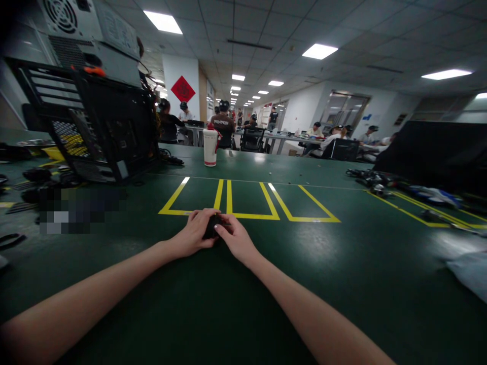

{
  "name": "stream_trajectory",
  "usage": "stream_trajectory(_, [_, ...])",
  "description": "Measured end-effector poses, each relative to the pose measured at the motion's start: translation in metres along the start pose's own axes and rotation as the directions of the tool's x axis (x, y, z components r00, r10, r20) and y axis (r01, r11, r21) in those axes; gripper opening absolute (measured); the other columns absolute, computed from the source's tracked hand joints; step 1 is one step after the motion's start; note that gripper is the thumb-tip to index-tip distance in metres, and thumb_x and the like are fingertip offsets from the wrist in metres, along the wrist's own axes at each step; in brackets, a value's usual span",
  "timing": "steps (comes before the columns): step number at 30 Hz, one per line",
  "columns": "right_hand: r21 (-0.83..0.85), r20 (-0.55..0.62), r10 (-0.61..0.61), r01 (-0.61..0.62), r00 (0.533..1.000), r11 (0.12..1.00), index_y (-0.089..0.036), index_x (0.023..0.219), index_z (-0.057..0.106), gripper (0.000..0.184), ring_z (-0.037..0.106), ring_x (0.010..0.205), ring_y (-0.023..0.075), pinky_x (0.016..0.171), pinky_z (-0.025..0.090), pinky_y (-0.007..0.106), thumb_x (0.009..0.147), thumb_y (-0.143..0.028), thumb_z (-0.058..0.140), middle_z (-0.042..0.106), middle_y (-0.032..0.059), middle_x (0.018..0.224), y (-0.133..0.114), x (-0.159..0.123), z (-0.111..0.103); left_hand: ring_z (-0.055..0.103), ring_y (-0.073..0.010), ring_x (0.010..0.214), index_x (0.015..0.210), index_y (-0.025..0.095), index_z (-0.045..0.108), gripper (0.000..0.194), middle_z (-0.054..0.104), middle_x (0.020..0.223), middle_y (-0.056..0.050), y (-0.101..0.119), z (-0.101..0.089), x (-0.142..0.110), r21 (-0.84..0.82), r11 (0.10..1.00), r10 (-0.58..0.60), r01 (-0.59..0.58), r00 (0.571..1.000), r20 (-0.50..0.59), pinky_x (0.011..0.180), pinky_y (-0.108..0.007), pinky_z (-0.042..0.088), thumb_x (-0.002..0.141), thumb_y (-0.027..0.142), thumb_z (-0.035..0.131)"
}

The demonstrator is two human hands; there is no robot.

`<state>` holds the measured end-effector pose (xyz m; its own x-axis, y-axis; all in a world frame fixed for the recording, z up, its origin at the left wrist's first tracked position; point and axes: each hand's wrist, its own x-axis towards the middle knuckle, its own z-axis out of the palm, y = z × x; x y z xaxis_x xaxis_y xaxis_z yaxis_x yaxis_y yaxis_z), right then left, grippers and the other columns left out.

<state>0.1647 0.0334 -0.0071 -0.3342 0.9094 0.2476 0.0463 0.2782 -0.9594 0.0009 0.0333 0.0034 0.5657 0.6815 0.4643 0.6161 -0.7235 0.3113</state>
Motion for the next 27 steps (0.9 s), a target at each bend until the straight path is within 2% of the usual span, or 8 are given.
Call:
stream_trajectory(5, [0.05,0.031,-0.013,0.011,0.999,0.999,-0.023,0.096,0.049,0.025,0.055,0.09,0.0148,0.082,0.044,0.032,0.072,-0.024,0.056,0.054,0.0009,0.098,-0.0044,-0.0028,0.0008,0.04,-0.0237,0.109,0.119,0.02,0.025,0.058,0.043,0.115,-0.009,-0.0008,-0.0008,-0.0006,-0.001,1.0,0.001,-0.001,1.0,0.007,0.095,-0.043,0.024,0.07,0.023,0.055])
stream_trajectory(10, [0.034,-0.01,-0.046,0.046,0.999,0.998,-0.023,0.089,0.051,0.016,0.053,0.093,0.015,0.082,0.044,0.031,0.073,-0.026,0.055,0.054,0.0003,0.094,-0.0051,-0.0021,0.0011,0.041,-0.0235,0.108,0.118,0.02,0.026,0.056,0.044,0.114,-0.008,-0.0021,0.0008,-0.0006,0.002,1.0,0.003,-0.003,1.0,-0.006,0.095,-0.043,0.024,0.07,0.023,0.055])
stream_trajectory(16, [0.009,-0.016,0.027,-0.027,1.0,1.0,-0.022,0.101,0.05,0.028,0.053,0.094,0.0165,0.086,0.042,0.035,0.074,-0.027,0.055,0.054,0.0036,0.102,-0.0017,0.0001,-0.0011,0.04,-0.0236,0.109,0.119,0.02,0.026,0.056,0.043,0.115,-0.009,-0.0016,0.0002,-0.0005,-0.012,1.0,0.0,0.0,1.0,-0.004,0.095,-0.043,0.024,0.071,0.023,0.055])
stream_trajectory(22, [0.156,0.046,-0.002,-0.006,0.999,0.988,-0.022,0.096,0.049,0.03,0.054,0.095,0.0158,0.087,0.042,0.034,0.068,-0.022,0.061,0.055,0.0014,0.098,-0.0026,-0.0024,-0.0001,0.041,-0.0233,0.108,0.118,0.02,0.026,0.057,0.042,0.117,-0.008,-0.0028,0.0014,-0.0003,-0.008,1.0,-0.012,0.012,1.0,-0.006,0.095,-0.043,0.023,0.069,0.022,0.056])
stream_trajectory(27, [0.101,-0.011,-0.022,0.023,1.0,0.995,-0.022,0.089,0.05,0.021,0.055,0.091,0.0156,0.081,0.045,0.032,0.071,-0.024,0.059,0.053,0.0002,0.093,-0.0028,-0.0032,0.0015,0.039,-0.0235,0.109,0.118,0.02,0.026,0.057,0.043,0.115,-0.008,-0.0024,0.0011,0.0004,-0.005,1.0,-0.016,0.016,1.0,0.007,0.095,-0.043,0.023,0.069,0.023,0.055])
